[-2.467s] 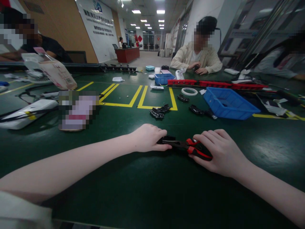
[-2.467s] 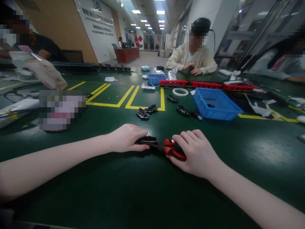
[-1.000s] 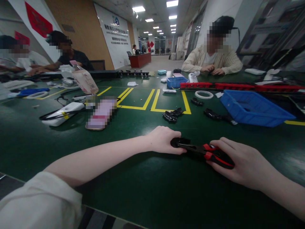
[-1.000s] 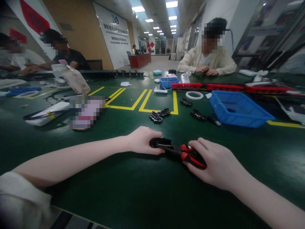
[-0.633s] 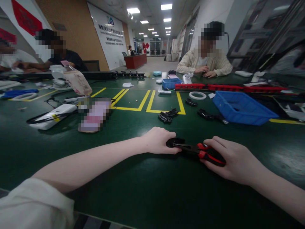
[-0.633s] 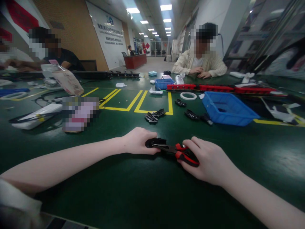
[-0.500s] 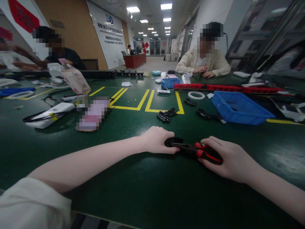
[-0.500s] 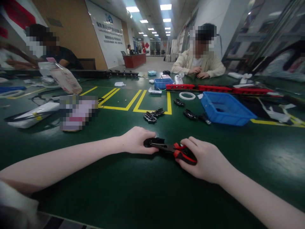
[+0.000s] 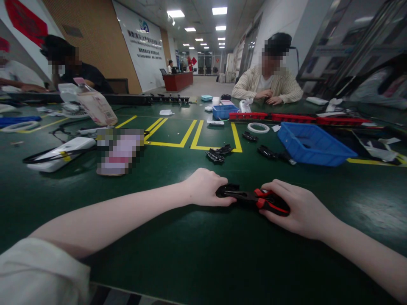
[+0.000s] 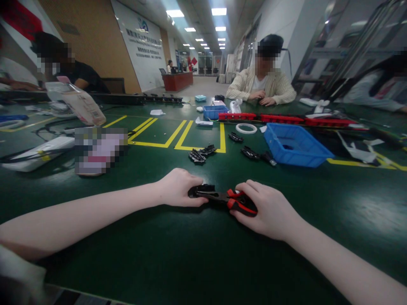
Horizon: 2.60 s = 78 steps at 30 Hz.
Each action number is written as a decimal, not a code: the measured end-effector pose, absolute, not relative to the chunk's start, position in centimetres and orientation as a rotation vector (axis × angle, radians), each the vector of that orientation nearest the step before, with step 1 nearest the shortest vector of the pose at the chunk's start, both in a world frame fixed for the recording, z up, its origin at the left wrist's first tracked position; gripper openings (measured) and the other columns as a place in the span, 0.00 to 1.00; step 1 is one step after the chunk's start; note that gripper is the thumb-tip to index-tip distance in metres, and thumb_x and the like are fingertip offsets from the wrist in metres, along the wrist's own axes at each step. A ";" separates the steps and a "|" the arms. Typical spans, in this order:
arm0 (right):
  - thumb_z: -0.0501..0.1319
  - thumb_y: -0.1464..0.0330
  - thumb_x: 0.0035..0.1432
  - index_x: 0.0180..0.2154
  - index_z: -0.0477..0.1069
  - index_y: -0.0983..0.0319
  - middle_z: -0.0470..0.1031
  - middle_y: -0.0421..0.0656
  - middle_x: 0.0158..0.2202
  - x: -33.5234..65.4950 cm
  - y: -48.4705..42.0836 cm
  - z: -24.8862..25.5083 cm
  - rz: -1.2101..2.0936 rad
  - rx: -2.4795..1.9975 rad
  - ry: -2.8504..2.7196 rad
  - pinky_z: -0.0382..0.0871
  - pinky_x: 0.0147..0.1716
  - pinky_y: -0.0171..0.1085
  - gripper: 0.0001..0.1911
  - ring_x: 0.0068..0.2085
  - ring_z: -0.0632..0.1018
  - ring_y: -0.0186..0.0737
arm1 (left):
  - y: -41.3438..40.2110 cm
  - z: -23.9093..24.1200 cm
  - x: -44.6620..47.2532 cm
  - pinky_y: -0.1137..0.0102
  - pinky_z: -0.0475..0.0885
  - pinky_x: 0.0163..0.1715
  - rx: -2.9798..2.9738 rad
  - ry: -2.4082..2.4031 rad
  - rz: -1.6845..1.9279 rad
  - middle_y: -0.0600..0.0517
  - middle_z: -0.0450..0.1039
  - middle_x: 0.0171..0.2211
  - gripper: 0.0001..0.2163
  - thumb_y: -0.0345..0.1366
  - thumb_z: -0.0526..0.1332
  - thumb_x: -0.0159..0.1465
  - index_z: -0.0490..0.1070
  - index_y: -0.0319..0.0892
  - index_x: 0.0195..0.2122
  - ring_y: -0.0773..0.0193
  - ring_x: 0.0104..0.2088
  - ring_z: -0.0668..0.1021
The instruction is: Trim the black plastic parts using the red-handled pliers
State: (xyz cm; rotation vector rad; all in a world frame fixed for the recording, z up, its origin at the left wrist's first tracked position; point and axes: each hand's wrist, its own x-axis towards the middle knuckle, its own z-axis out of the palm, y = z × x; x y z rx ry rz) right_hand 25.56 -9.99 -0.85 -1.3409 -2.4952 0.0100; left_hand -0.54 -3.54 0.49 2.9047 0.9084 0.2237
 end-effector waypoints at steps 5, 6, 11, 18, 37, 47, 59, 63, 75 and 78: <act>0.61 0.58 0.52 0.45 0.66 0.60 0.73 0.47 0.41 25.8 -9.7 -0.9 -0.170 -1.241 -2.459 0.68 0.37 0.42 0.20 0.40 0.74 0.45 | -3.6 0.5 -0.5 0.75 0.56 0.19 2.894 0.929 0.232 0.55 0.68 0.18 0.20 0.53 0.55 0.59 0.67 0.40 0.23 0.68 0.18 0.70; 0.62 0.58 0.52 0.45 0.66 0.60 0.73 0.47 0.40 25.8 -9.7 -0.9 -0.199 -1.225 -2.456 0.68 0.37 0.43 0.20 0.40 0.74 0.45 | -3.5 0.5 -0.5 0.75 0.56 0.19 2.890 0.924 0.232 0.55 0.68 0.18 0.20 0.54 0.55 0.59 0.67 0.40 0.23 0.68 0.18 0.70; 0.62 0.58 0.52 0.44 0.67 0.62 0.74 0.46 0.38 25.7 -9.8 -0.9 -0.263 -1.179 -2.476 0.66 0.39 0.44 0.19 0.37 0.74 0.43 | -3.4 0.4 -0.6 0.76 0.56 0.18 2.899 0.891 0.251 0.55 0.68 0.17 0.21 0.54 0.54 0.60 0.67 0.40 0.22 0.69 0.17 0.69; 0.61 0.58 0.52 0.44 0.68 0.64 0.73 0.48 0.37 25.6 -10.1 -1.0 -0.360 -1.148 -2.493 0.66 0.32 0.40 0.20 0.33 0.73 0.41 | -3.3 0.3 -0.5 0.74 0.54 0.18 2.989 0.873 0.231 0.54 0.68 0.17 0.23 0.56 0.52 0.60 0.67 0.40 0.22 0.67 0.17 0.71; 0.61 0.55 0.52 0.44 0.69 0.59 0.76 0.46 0.39 25.9 -10.2 -1.0 -0.054 -1.332 -2.433 0.68 0.31 0.40 0.20 0.35 0.74 0.42 | -3.3 0.4 -0.6 0.75 0.56 0.19 2.978 0.858 0.225 0.55 0.67 0.16 0.23 0.55 0.52 0.61 0.67 0.40 0.22 0.69 0.16 0.69; 0.60 0.56 0.53 0.44 0.69 0.60 0.75 0.46 0.38 25.8 -10.5 -1.1 -0.064 -1.334 -2.453 0.66 0.30 0.39 0.20 0.33 0.73 0.41 | -3.3 0.4 -0.6 0.74 0.56 0.18 3.012 0.846 0.194 0.54 0.68 0.17 0.23 0.55 0.50 0.62 0.67 0.40 0.24 0.67 0.17 0.70; 0.60 0.59 0.53 0.44 0.71 0.65 0.74 0.49 0.38 25.0 -11.0 -0.3 -0.334 -1.263 -2.495 0.64 0.35 0.41 0.20 0.34 0.72 0.41 | -3.4 0.6 -0.6 0.73 0.58 0.20 3.026 0.787 0.203 0.54 0.69 0.18 0.20 0.52 0.52 0.62 0.66 0.40 0.24 0.67 0.17 0.70; 0.61 0.60 0.52 0.43 0.71 0.64 0.74 0.48 0.37 24.7 -11.1 -0.2 -0.343 -1.286 -2.469 0.63 0.35 0.41 0.19 0.34 0.71 0.41 | -3.5 0.6 -0.7 0.73 0.58 0.20 3.016 0.794 0.222 0.54 0.69 0.19 0.19 0.51 0.53 0.62 0.66 0.40 0.25 0.67 0.18 0.71; 0.61 0.61 0.50 0.38 0.70 0.58 0.75 0.42 0.35 23.6 -11.7 1.2 0.105 -1.490 -2.367 0.64 0.35 0.40 0.13 0.34 0.71 0.39 | -3.7 0.3 -0.6 0.74 0.58 0.20 2.908 0.889 0.245 0.55 0.70 0.20 0.17 0.51 0.57 0.59 0.67 0.41 0.26 0.67 0.19 0.72; 0.62 0.61 0.49 0.38 0.70 0.58 0.74 0.42 0.35 23.6 -11.7 1.3 0.102 -1.493 -2.356 0.64 0.35 0.40 0.13 0.34 0.71 0.40 | -3.7 0.3 -0.6 0.74 0.58 0.20 2.890 0.918 0.245 0.55 0.71 0.21 0.16 0.50 0.57 0.59 0.68 0.42 0.26 0.66 0.21 0.73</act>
